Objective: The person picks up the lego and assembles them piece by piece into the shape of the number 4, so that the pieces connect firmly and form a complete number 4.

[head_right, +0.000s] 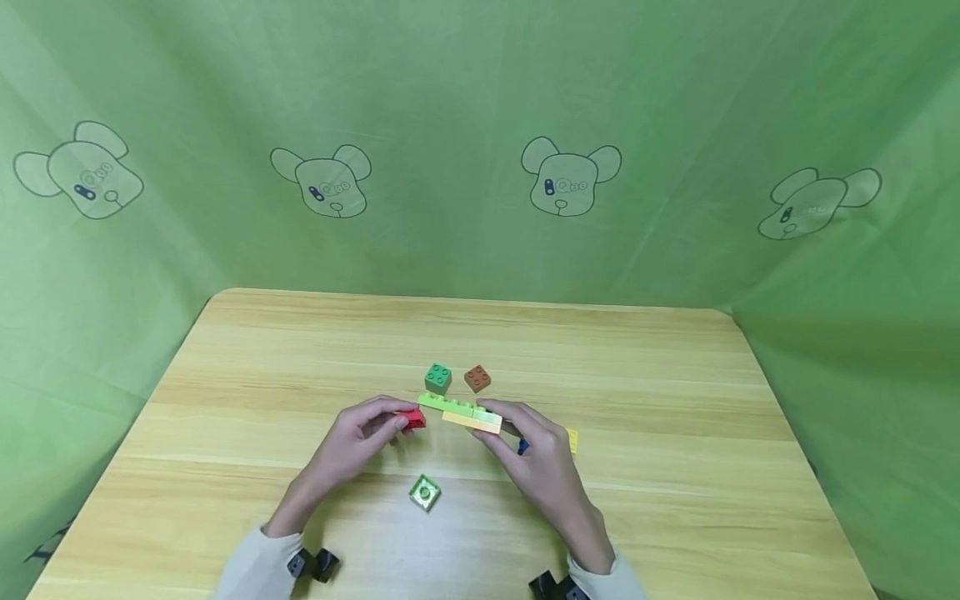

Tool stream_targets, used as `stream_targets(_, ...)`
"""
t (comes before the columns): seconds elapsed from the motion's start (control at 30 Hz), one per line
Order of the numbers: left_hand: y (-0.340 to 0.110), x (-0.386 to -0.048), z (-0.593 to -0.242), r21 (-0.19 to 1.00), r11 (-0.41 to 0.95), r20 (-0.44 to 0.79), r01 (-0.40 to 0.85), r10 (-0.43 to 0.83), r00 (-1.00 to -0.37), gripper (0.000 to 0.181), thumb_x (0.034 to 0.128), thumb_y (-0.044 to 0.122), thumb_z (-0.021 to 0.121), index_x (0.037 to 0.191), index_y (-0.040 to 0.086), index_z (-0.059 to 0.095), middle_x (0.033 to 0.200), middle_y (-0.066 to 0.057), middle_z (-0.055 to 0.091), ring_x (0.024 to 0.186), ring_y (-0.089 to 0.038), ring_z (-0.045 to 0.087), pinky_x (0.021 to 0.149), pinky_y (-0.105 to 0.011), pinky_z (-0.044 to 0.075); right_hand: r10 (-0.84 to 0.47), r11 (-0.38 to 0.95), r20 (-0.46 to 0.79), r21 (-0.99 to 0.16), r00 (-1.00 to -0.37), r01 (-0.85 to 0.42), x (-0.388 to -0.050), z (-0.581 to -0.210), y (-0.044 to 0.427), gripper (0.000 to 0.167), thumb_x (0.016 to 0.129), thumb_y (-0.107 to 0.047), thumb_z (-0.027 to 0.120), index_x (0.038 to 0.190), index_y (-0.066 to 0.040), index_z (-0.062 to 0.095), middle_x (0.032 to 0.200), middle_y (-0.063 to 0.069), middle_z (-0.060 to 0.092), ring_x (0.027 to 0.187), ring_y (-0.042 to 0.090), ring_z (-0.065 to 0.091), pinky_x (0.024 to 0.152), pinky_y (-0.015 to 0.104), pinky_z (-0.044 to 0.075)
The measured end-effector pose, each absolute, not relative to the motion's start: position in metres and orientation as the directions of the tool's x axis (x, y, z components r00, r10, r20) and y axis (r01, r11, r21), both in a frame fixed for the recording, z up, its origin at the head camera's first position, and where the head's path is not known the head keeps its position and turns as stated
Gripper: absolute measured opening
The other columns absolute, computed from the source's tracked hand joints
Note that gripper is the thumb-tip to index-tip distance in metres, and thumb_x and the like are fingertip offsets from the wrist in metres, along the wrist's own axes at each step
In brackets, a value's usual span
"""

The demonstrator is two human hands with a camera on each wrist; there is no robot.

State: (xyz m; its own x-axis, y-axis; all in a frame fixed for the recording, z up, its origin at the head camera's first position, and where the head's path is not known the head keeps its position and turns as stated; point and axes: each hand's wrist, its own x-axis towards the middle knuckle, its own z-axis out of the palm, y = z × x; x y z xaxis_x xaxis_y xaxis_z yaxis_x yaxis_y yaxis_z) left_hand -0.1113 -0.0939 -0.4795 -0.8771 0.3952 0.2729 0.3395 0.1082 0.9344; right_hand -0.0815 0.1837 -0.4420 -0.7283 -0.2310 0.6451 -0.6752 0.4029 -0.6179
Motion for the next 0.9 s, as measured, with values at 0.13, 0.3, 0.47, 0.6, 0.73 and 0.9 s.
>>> stream_targets(0.13, -0.092, -0.111, -0.478, 0.92, 0.043, 0.346, 0.389, 0.374, -0.861, 0.02, 0.1022, 0.0, 0.062, 0.12, -0.005, 0.07, 0.104, -0.017, 0.075, 0.077, -0.042, 0.072, 0.067, -0.042, 0.065, -0.219, 0.395, 0.605, -0.663, -0.765, -0.637, -0.081, -0.442, 0.185, 0.045, 0.075, 0.015, 0.084, 0.117, 0.003, 0.073, 0.112, 0.018, 0.075, 0.098, 0.032, 0.075, 0.08, 0.028, 0.063)
stream_targets(0.3, -0.091, -0.11, -0.475, 0.895, 0.021, 0.408, 0.445, 0.366, -0.836, 0.022, 0.0972, -0.003, 0.068, 0.119, -0.005, 0.07, 0.102, -0.016, 0.075, 0.077, -0.032, 0.074, 0.067, -0.04, 0.065, -0.212, 0.388, 0.583, -0.687, -0.785, -0.615, -0.08, -0.441, 0.185, 0.043, 0.077, 0.014, 0.083, 0.117, 0.004, 0.073, 0.113, 0.019, 0.074, 0.1, 0.029, 0.075, 0.081, 0.028, 0.062)
stream_targets(0.47, -0.09, -0.109, -0.471, 0.854, 0.038, 0.476, 0.519, 0.348, -0.808, 0.026, 0.0881, -0.006, 0.077, 0.114, -0.003, 0.072, 0.105, -0.016, 0.074, 0.084, -0.022, 0.073, 0.074, -0.034, 0.065, -0.214, 0.384, 0.576, -0.693, -0.789, -0.61, -0.08, -0.441, 0.185, 0.042, 0.078, 0.013, 0.083, 0.118, 0.004, 0.072, 0.113, 0.02, 0.074, 0.101, 0.029, 0.074, 0.082, 0.027, 0.062)
stream_targets(0.6, -0.09, -0.108, -0.468, 0.85, 0.012, 0.494, 0.526, 0.327, -0.806, 0.028, 0.0839, -0.009, 0.079, 0.11, -0.004, 0.071, 0.105, -0.018, 0.074, 0.084, -0.023, 0.073, 0.075, -0.034, 0.065, -0.213, 0.388, 0.581, -0.688, -0.786, -0.614, -0.08, -0.441, 0.185, 0.043, 0.077, 0.015, 0.083, 0.117, 0.004, 0.072, 0.113, 0.019, 0.074, 0.1, 0.031, 0.074, 0.081, 0.028, 0.062)
stream_targets(0.73, -0.089, -0.108, -0.466, 0.846, -0.01, 0.511, 0.534, 0.305, -0.804, 0.027, 0.0817, -0.012, 0.08, 0.105, -0.002, 0.071, 0.105, -0.016, 0.073, 0.092, -0.021, 0.071, 0.076, -0.035, 0.065, -0.21, 0.386, 0.595, -0.679, -0.776, -0.625, -0.079, -0.441, 0.184, 0.045, 0.075, 0.018, 0.083, 0.117, 0.004, 0.072, 0.112, 0.019, 0.075, 0.099, 0.033, 0.075, 0.08, 0.03, 0.063)
stream_targets(0.9, -0.087, -0.108, -0.464, 0.814, 0.006, 0.556, 0.581, 0.277, -0.783, 0.023, 0.0819, -0.01, 0.081, 0.1, 0.001, 0.072, 0.102, -0.012, 0.069, 0.097, -0.015, 0.065, 0.076, -0.031, 0.064, -0.215, 0.377, 0.634, -0.648, -0.743, -0.662, -0.08, -0.442, 0.183, 0.048, 0.073, 0.018, 0.083, 0.118, 0.004, 0.072, 0.112, 0.019, 0.075, 0.095, 0.036, 0.075, 0.077, 0.029, 0.063)
